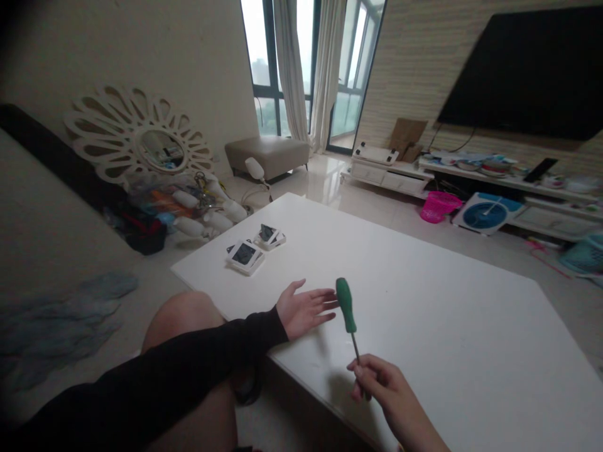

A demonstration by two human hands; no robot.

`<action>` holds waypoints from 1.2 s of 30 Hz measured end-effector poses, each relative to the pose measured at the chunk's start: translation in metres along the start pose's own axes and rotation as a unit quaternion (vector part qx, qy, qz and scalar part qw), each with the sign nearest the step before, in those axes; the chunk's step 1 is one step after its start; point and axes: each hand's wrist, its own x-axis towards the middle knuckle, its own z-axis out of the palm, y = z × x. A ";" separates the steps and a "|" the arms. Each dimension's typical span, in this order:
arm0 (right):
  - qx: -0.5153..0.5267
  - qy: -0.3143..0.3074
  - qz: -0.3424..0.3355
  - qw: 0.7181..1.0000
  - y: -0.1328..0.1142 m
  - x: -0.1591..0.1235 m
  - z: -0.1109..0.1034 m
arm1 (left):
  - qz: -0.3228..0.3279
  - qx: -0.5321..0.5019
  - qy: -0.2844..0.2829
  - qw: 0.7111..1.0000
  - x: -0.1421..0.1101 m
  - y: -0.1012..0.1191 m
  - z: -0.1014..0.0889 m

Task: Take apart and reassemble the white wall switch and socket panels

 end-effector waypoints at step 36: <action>0.062 -0.017 0.086 0.994 0.037 0.010 0.018 | 0.191 0.731 0.292 0.586 0.063 0.142 -0.044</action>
